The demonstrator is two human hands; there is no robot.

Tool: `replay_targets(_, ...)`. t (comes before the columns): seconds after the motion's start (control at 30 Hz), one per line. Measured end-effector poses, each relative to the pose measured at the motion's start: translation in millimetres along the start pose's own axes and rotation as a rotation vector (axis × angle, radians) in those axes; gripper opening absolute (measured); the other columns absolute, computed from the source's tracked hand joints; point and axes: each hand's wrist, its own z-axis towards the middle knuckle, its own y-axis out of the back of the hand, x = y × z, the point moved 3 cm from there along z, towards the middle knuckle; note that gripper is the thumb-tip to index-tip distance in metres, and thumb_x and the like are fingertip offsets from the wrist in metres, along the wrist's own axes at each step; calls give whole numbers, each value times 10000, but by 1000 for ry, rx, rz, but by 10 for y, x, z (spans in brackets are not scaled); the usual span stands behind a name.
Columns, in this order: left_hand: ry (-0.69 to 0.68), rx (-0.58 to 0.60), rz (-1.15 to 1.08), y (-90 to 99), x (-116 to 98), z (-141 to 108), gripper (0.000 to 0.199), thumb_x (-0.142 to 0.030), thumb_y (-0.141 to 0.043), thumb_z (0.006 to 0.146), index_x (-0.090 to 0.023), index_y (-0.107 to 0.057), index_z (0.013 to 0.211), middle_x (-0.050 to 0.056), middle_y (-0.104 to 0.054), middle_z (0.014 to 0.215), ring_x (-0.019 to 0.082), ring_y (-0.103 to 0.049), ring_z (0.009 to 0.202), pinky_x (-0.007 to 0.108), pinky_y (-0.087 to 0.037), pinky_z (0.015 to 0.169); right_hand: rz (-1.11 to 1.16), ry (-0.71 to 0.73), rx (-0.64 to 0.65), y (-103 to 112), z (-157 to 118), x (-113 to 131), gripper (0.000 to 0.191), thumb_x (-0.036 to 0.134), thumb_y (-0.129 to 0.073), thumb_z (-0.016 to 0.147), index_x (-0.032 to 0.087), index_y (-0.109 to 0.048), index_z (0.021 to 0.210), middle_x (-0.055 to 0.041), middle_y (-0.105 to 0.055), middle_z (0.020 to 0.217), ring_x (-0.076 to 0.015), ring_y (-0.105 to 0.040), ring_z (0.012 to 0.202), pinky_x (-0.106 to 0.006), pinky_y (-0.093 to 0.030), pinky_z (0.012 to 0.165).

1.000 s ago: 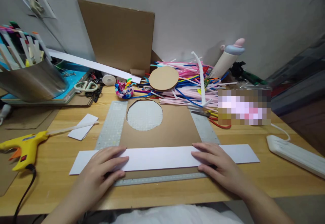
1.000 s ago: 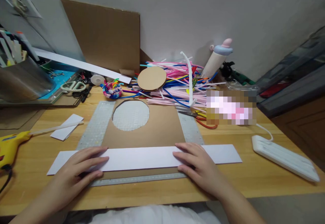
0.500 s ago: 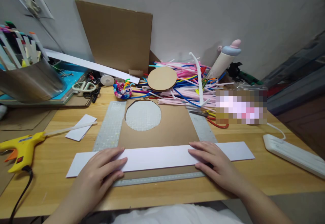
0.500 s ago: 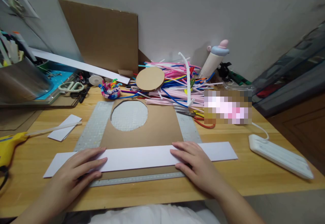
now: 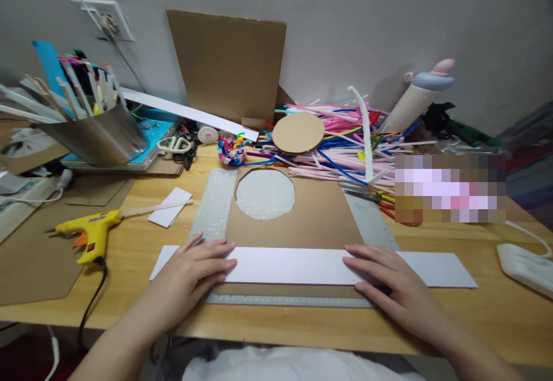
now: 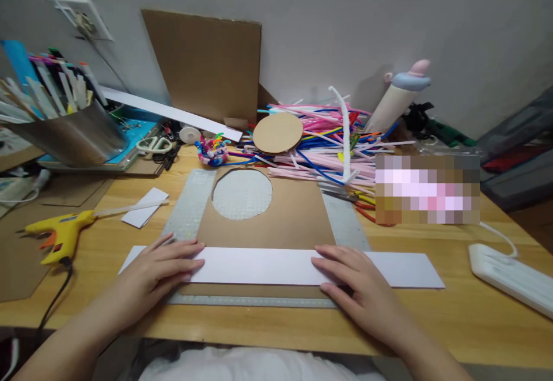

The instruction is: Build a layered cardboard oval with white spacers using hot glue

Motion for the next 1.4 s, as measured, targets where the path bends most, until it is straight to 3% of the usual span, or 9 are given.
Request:
replay_targets(0.17, 23, 168, -140, 32, 137, 29, 294, -359, -519, 921, -415, -603, 1197, -6, -577, 1334, 235, -401, 1355, 635, -147, 1125, -25, 4, -4, -48, -22, -43, 407, 386, -549, 922, 367, -512, 1327, -30, -485, 1411, -301, -450, 1258, -540, -416, 989)
replay_targets(0.43, 51, 157, -149, 53, 127, 9, 286, -323, -549, 907, -418, -613, 1168, -35, -575, 1335, 227, -351, 1383, 663, -90, 1122, -83, 13, -80, -85, -30, -13, 370, 437, -572, 895, 339, -568, 1252, -55, -540, 1340, -319, -498, 1188, -545, -447, 926)
replay_targets(0.53, 38, 105, -94, 71, 39, -41, 295, -295, -463, 950, -416, -607, 1178, -40, -558, 1357, 211, -374, 1372, 641, -145, 1127, -130, 57, -160, -89, 80, 192, 306, 444, -594, 873, 297, -624, 1139, -77, -595, 1254, -331, -533, 1127, -590, -402, 943)
replay_targets(0.63, 90, -44, 51, 35, -164, -133, 320, -235, -419, 959, -366, -640, 1150, 1, -514, 1413, 240, -396, 1360, 626, -227, 1108, -94, 139, -131, -141, 198, 416, 289, 379, -551, 910, 303, -609, 1182, -75, -567, 1289, -307, -524, 1148, -526, -439, 925)
replay_targets(0.77, 198, -252, 238, -228, -531, -287, 405, -263, -550, 878, -145, -571, 1266, 138, -614, 1274, 269, -569, 1167, 491, -420, 1031, -86, 158, -105, -208, 246, 491, 339, 388, -533, 922, 350, -571, 1257, -64, -536, 1325, -309, -513, 1157, -496, -469, 878)
replay_targets(0.9, 223, -350, 369, -496, -756, -394, 600, -311, -581, 832, -76, -454, 1370, 183, -520, 1380, 313, -479, 1274, 449, -444, 1005, -83, 155, -99, -244, 215, 409, 351, 413, -532, 920, 369, -564, 1267, -61, -532, 1330, -319, -510, 1160, -514, -467, 873)
replay_targets(1.03, 187, -374, 361, -511, -750, -456, 555, -253, -527, 843, -106, -458, 1373, 166, -465, 1435, 304, -416, 1336, 433, -417, 1033, -79, 175, -97, -247, 208, 390, 348, 404, -528, 923, 374, -565, 1269, -60, -544, 1317, -318, -517, 1151, -516, -468, 865)
replay_targets(1.2, 123, -388, 301, -424, -610, -544, 502, -98, -445, 853, -112, -468, 1354, 95, -516, 1408, 218, -426, 1336, 389, -388, 1068, -58, 163, -106, -212, 241, 459, 328, 362, -540, 926, 355, -585, 1251, -67, -545, 1314, -304, -512, 1161, -496, -454, 893)
replay_targets(1.4, 141, -412, 250, -418, -554, -592, 524, -75, -449, 827, -132, -466, 1348, 97, -540, 1385, 231, -443, 1326, 418, -391, 1063, -56, 142, -92, -186, 264, 503, 313, 347, -541, 927, 334, -604, 1234, -76, -559, 1305, -295, -519, 1163, -482, -441, 902)
